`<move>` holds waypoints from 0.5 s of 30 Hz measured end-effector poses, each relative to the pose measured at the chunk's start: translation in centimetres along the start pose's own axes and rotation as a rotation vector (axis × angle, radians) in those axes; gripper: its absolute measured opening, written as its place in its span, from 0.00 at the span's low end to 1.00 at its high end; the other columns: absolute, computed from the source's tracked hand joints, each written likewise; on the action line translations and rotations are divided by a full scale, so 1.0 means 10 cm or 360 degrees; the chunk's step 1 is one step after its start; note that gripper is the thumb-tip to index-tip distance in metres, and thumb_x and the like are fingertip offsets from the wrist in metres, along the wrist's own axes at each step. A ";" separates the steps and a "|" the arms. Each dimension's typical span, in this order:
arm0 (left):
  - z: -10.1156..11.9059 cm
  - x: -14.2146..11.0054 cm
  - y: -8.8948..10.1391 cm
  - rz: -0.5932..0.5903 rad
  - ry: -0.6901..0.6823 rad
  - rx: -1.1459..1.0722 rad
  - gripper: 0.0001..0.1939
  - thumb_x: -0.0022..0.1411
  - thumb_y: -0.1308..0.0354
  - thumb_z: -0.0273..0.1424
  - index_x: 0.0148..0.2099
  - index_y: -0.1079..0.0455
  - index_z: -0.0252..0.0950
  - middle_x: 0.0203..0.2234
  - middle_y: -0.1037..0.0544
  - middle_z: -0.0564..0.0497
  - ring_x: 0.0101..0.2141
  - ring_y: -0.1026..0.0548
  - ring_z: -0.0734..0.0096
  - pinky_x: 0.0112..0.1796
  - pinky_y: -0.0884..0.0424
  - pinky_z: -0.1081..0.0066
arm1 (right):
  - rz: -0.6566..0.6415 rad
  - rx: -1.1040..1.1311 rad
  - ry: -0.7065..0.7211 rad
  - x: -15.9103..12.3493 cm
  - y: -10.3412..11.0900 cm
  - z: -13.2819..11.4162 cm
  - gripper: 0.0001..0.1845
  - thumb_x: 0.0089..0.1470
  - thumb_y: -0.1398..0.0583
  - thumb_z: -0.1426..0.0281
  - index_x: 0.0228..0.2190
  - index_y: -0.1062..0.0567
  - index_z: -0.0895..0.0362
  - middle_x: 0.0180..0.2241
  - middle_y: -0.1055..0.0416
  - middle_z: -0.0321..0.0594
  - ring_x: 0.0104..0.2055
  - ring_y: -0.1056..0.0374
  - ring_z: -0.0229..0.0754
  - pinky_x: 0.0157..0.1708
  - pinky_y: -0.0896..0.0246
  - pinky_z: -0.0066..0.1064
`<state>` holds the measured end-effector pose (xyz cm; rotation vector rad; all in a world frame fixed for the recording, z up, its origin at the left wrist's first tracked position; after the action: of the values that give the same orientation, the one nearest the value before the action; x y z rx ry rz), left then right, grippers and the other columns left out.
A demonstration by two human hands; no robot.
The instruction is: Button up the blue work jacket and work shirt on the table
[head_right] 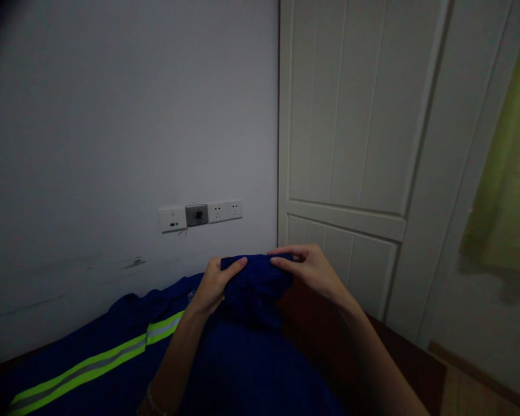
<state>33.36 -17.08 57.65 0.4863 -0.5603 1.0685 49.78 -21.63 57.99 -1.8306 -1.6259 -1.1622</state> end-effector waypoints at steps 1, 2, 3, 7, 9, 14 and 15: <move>0.00 0.00 0.01 0.0008 -0.0001 -0.0006 0.16 0.46 0.37 0.38 0.29 0.27 0.28 0.25 0.23 0.48 0.25 0.28 0.72 0.29 0.32 0.73 | 0.0018 -0.0009 -0.0001 0.01 0.00 0.00 0.20 0.43 0.39 0.57 0.34 0.22 0.58 0.29 0.24 0.42 0.30 0.29 0.42 0.30 0.33 0.32; -0.01 0.01 0.02 0.0016 -0.0003 -0.0010 0.16 0.46 0.37 0.39 0.29 0.27 0.28 0.25 0.23 0.48 0.25 0.28 0.71 0.29 0.32 0.73 | 0.0036 -0.0019 -0.0004 0.02 0.00 0.01 0.20 0.43 0.39 0.57 0.33 0.22 0.59 0.28 0.24 0.43 0.29 0.29 0.42 0.30 0.34 0.32; -0.02 0.02 0.03 0.0020 -0.0006 -0.0012 0.16 0.46 0.37 0.39 0.30 0.27 0.28 0.25 0.24 0.47 0.25 0.28 0.71 0.29 0.32 0.73 | 0.0055 -0.0027 -0.0006 0.03 0.01 0.01 0.20 0.43 0.39 0.57 0.33 0.22 0.59 0.28 0.24 0.43 0.28 0.29 0.42 0.29 0.34 0.32; -0.04 0.05 0.06 -0.0027 -0.0047 0.0056 0.17 0.48 0.38 0.41 0.29 0.28 0.28 0.22 0.25 0.50 0.24 0.29 0.73 0.28 0.34 0.73 | 0.0142 -0.0008 -0.0021 0.06 0.04 0.03 0.19 0.41 0.38 0.57 0.31 0.21 0.59 0.26 0.24 0.43 0.26 0.30 0.41 0.26 0.35 0.30; -0.05 0.06 0.08 -0.0079 -0.0049 0.0106 0.19 0.50 0.40 0.43 0.27 0.29 0.29 0.19 0.27 0.51 0.22 0.31 0.74 0.27 0.35 0.74 | 0.0192 0.0007 -0.0021 0.07 0.05 0.04 0.18 0.40 0.37 0.58 0.30 0.21 0.59 0.26 0.24 0.43 0.26 0.30 0.41 0.26 0.35 0.30; -0.06 0.06 0.21 0.0004 -0.0048 0.0184 0.24 0.52 0.46 0.49 0.23 0.33 0.30 0.16 0.33 0.54 0.21 0.35 0.77 0.25 0.38 0.75 | 0.0233 -0.0005 -0.0001 0.08 0.03 0.04 0.18 0.40 0.37 0.59 0.30 0.21 0.59 0.27 0.24 0.43 0.28 0.30 0.42 0.28 0.35 0.31; -0.05 0.06 0.24 0.0042 -0.0062 0.0199 0.24 0.51 0.46 0.50 0.22 0.34 0.31 0.15 0.34 0.55 0.21 0.36 0.77 0.24 0.39 0.75 | 0.0243 -0.0013 0.0004 0.08 0.02 0.04 0.18 0.41 0.37 0.59 0.30 0.21 0.59 0.27 0.24 0.43 0.28 0.30 0.42 0.28 0.36 0.31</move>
<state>31.51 -15.41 57.88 0.6118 -0.5372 1.1255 50.10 -20.89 58.49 -1.9201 -1.4538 -1.1054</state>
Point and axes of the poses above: each hand's wrist, its own x-axis towards the middle knuckle, its own y-axis out of the back of the hand, z = x × y, the point moved 8 cm from there along x, towards the middle knuckle
